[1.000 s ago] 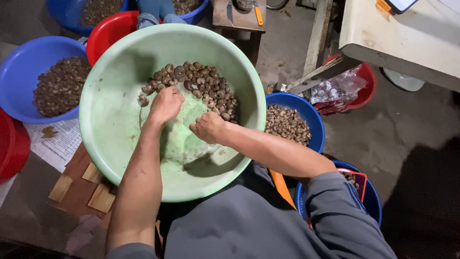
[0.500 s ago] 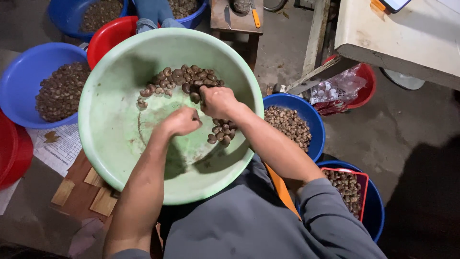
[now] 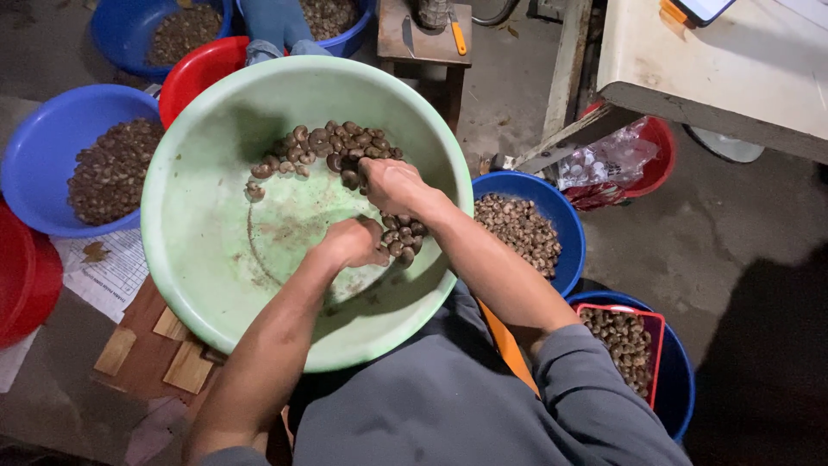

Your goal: Sort nuts in a large basin and move them into various containers based on quality or size.

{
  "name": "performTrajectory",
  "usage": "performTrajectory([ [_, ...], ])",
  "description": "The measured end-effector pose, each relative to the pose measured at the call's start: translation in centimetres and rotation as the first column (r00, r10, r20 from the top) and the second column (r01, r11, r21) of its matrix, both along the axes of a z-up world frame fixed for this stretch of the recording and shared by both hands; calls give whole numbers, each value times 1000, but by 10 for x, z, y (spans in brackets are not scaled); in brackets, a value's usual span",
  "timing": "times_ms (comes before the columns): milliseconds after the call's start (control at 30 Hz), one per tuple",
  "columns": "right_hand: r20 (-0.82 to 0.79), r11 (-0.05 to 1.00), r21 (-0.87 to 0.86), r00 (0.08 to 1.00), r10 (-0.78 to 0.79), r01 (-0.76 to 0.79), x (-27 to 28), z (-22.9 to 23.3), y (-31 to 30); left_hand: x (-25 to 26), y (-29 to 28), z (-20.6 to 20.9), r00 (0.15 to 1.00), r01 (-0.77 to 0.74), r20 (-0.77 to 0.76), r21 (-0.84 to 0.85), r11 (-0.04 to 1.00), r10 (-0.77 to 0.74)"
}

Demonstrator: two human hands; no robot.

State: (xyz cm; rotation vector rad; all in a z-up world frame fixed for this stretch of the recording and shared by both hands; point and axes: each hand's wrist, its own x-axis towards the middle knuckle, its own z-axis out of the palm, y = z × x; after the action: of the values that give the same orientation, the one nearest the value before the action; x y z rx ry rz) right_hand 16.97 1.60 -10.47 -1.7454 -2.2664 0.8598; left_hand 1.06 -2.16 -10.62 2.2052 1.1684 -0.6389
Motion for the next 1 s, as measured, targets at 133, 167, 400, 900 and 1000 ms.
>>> performTrajectory([
  [133, 44, 1000, 17, 999, -9, 9, -2, 0, 3, 2, 3, -19, 1000, -1, -24, 60, 998, 2],
  [167, 45, 1000, 14, 999, -14, 13, -2, 4, 3, 2, 3, -21, 998, 34, -46, 78, 996, -30],
  [400, 209, 997, -45, 976, 65, -57, -4, 24, -7, 9, -11, 20, 1000, -30, -8, 57, 998, 31],
  [900, 533, 860, -271, 676, 509, -433, -20, -37, -31, -55, 43, 45, 797, -422, 303, -339, 841, 522],
  [1000, 522, 859, -259, 684, 509, -442, -22, -16, -38, -72, 68, 14, 596, -339, 469, -589, 734, 652],
])
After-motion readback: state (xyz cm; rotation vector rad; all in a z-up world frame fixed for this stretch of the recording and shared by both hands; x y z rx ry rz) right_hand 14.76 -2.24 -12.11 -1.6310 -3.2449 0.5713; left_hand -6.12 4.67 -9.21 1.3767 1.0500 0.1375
